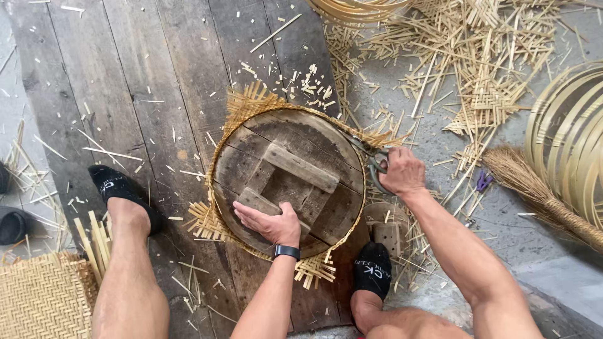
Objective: The person assembles a round woven basket by placing a pre-woven square mat over a circular frame, pressing it into shape, and trimming the excess mat edges with shears. The process is repeated for multiple baskets.
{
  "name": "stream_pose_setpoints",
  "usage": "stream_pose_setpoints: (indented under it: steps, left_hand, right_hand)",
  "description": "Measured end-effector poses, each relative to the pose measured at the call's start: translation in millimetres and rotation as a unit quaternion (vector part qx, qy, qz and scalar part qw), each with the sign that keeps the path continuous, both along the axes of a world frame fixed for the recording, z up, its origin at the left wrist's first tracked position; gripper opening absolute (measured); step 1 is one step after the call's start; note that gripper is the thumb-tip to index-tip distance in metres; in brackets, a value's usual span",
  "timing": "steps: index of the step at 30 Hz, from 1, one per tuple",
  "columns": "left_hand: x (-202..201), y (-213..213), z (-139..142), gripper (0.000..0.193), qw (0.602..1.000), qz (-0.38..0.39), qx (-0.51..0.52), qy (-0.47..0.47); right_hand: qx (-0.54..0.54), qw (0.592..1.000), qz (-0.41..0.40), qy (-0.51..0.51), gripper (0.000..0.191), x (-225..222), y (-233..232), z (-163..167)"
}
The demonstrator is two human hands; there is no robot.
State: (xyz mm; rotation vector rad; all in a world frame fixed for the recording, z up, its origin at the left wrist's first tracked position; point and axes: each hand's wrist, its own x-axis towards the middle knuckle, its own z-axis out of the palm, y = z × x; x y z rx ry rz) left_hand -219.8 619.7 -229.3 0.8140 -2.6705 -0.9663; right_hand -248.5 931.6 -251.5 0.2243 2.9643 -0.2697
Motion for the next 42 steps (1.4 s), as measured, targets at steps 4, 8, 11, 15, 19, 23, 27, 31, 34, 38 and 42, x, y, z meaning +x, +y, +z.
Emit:
stream_pose_setpoints:
  steps: [4,8,11,15,19,23,27,31,34,38,42]
  left_hand:
    - [-0.8,3.4,0.4,0.116,1.0,0.005,0.004,0.001]
    - [-1.3,1.5,0.4,0.117,1.0,0.005,0.003,-0.008]
    - [-2.8,-0.3,1.8,0.116,1.0,0.002,0.001,-0.002]
    - [-4.4,2.8,3.2,0.12,1.0,0.002,0.01,-0.003]
    - [-8.1,-3.2,6.0,0.121,1.0,-0.008,0.024,-0.013]
    - [-19.3,-29.4,13.7,0.122,0.995,-0.074,0.062,-0.036]
    - [-31.4,-50.5,18.8,0.117,0.986,-0.157,0.043,-0.042]
    - [-33.4,-46.9,16.1,0.114,0.991,-0.122,0.058,-0.018]
    - [-31.2,-44.3,15.1,0.113,0.991,-0.121,0.062,-0.014]
    - [-38.0,-58.0,21.1,0.118,0.985,-0.145,0.073,-0.058]
    - [-61.5,-75.4,28.7,0.114,0.955,-0.295,0.038,0.008]
  right_hand:
    - [0.087,0.981,0.086,0.152,0.05,-24.7,-6.0,-4.1]
    - [0.038,0.991,0.095,0.09,0.04,-34.9,1.1,-3.0]
    - [0.025,0.995,0.064,-0.071,0.043,-38.8,9.9,6.3]
    - [0.149,0.971,0.115,-0.145,0.071,-66.2,3.0,15.8]
    - [0.098,0.986,0.129,-0.033,0.037,-88.3,-9.9,9.0]
    - [0.028,0.99,0.135,0.018,0.021,-57.7,5.8,1.9]
    - [0.01,0.996,0.055,-0.065,0.039,-14.3,23.4,7.9]
    - [0.027,0.996,0.049,-0.075,0.066,-22.8,7.5,17.1]
    - [0.035,0.995,0.088,-0.007,0.066,-52.8,-9.7,14.1]
    - [0.015,0.989,0.047,-0.137,0.022,-62.9,-11.4,5.6]
    - [-0.023,0.998,0.053,0.035,0.013,-1.8,4.5,4.2]
